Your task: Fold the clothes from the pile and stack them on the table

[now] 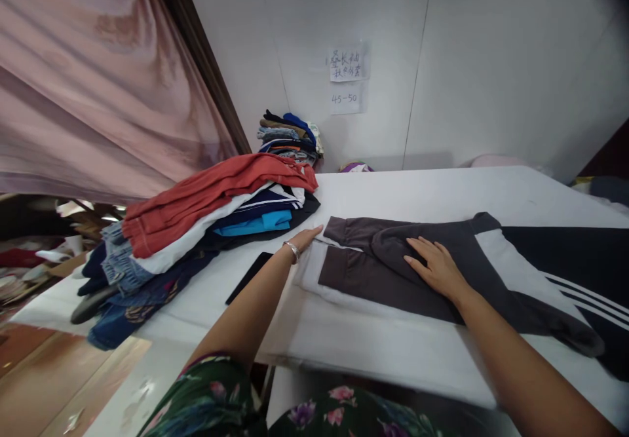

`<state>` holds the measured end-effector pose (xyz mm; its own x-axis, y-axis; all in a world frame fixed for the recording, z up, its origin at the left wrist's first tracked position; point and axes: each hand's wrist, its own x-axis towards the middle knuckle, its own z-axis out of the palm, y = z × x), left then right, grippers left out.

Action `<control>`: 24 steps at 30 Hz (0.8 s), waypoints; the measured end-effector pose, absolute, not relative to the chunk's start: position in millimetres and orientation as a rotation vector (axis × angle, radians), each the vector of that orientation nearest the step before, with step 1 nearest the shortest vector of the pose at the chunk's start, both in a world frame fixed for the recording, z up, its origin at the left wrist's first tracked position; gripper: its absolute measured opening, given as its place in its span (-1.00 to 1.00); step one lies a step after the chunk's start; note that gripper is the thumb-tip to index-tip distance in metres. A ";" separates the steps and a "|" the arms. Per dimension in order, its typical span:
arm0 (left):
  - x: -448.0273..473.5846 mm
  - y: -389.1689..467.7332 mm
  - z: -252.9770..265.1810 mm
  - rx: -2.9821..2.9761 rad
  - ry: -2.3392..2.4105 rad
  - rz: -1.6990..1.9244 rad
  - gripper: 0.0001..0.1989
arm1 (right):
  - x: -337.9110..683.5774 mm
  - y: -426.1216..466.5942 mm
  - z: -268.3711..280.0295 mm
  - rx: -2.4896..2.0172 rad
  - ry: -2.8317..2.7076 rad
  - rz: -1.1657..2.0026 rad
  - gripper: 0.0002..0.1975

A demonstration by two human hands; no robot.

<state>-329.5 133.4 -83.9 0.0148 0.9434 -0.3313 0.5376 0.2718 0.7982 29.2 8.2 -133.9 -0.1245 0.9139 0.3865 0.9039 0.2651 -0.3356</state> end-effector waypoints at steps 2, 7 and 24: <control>-329.9 131.0 -81.9 1.315 1.612 0.523 -0.28 | 29.1 8.5 -133.8 -1.639 -2.029 0.039 -0.49; -326.0 127.7 -75.9 1.282 1.640 0.442 -0.34 | 27.6 7.1 -131.6 -1.617 -2.043 0.041 -0.49; -343.3 132.8 -47.6 1.897 1.857 0.749 -0.56 | -12.7 -16.4 -100.5 -1.456 -2.277 0.262 -0.39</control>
<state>-343.3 132.8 -47.6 -0.0157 0.9940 0.1082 0.7912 -0.0538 0.6091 -12.7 -16.4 -100.5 -0.3611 0.8990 0.2478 0.8194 0.4327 -0.3760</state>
